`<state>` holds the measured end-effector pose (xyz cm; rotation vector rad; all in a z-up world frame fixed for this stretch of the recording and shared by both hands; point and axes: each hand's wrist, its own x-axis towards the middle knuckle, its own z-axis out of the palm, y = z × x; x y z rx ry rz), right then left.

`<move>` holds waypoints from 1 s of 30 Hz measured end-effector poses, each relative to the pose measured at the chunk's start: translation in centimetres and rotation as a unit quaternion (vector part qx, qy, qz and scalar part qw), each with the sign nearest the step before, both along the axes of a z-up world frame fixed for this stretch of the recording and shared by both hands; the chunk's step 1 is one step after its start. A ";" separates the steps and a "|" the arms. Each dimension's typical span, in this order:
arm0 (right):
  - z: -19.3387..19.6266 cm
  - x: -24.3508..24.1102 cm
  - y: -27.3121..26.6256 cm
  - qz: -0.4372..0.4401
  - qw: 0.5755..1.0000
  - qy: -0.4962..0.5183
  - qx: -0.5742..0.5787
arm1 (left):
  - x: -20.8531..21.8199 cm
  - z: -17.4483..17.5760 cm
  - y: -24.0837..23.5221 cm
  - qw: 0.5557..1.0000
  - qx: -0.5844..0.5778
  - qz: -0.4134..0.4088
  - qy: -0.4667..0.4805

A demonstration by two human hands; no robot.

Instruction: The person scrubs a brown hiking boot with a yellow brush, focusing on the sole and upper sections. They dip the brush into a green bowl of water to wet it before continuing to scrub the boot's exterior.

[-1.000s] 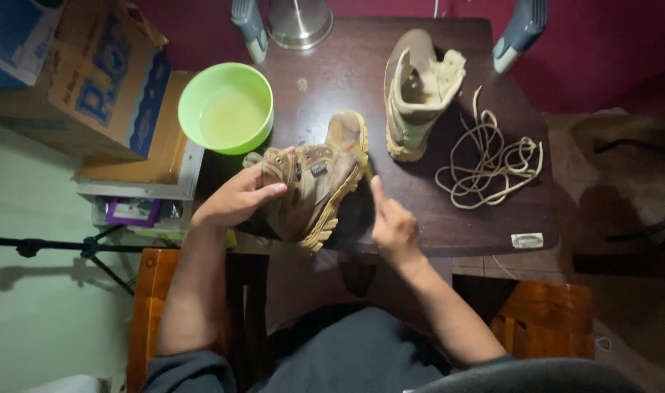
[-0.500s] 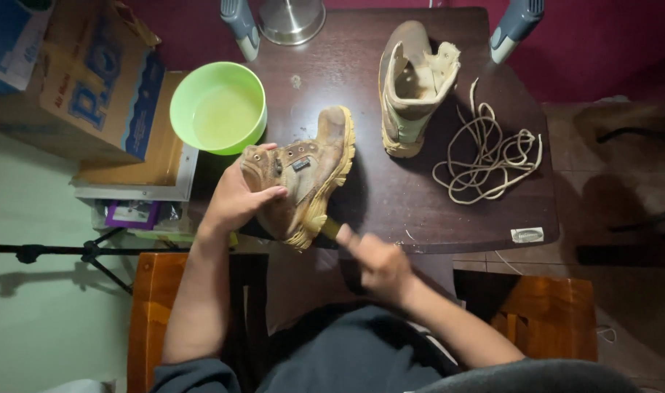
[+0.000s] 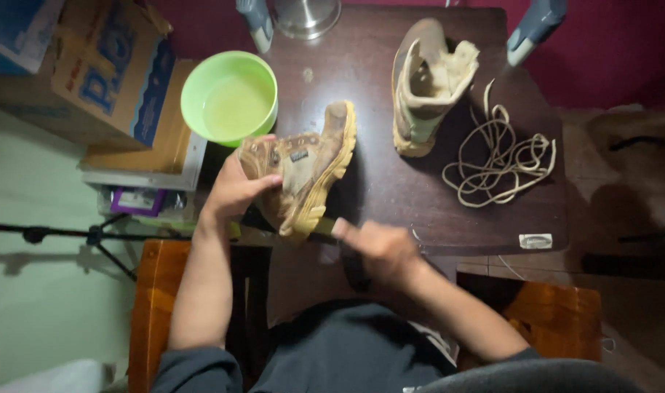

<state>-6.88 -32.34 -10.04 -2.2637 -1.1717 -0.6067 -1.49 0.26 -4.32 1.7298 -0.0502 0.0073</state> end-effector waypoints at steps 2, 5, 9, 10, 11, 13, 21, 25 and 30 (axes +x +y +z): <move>-1.7 2.0 -1.3 -0.022 0.999 0.031 0.017 | -0.4 0.0 -0.1 1.000 -0.010 0.003 0.005; 0.8 0.1 -0.7 -0.003 0.997 0.072 -0.005 | -0.3 0.5 -0.3 1.000 -0.024 0.009 0.006; 4.4 -0.8 -1.0 -0.005 0.997 0.066 -0.050 | -0.4 0.5 -0.5 0.999 -0.035 0.016 -0.002; 4.0 -0.6 -1.2 -0.005 0.996 0.068 -0.053 | -0.4 0.3 -0.4 0.999 -0.038 0.016 0.001; 3.5 -0.4 -1.5 -0.029 0.995 0.090 -0.043 | -0.4 0.2 -0.3 0.999 -0.032 0.011 -0.002; 2.8 -1.2 -1.2 -0.052 0.992 0.108 -0.033 | -0.2 0.1 -0.1 1.000 -0.024 0.007 -0.009; -1.7 2.7 -2.9 0.021 0.995 0.094 0.005 | 0.3 -0.4 0.4 1.000 -0.028 0.001 0.010; -1.7 3.7 -3.0 0.003 0.998 0.064 -0.002 | 0.2 -0.3 0.1 0.998 -0.053 0.009 0.016; -1.1 4.4 -2.8 0.095 0.989 0.115 0.001 | 0.4 -1.2 0.5 0.998 -0.063 0.004 0.019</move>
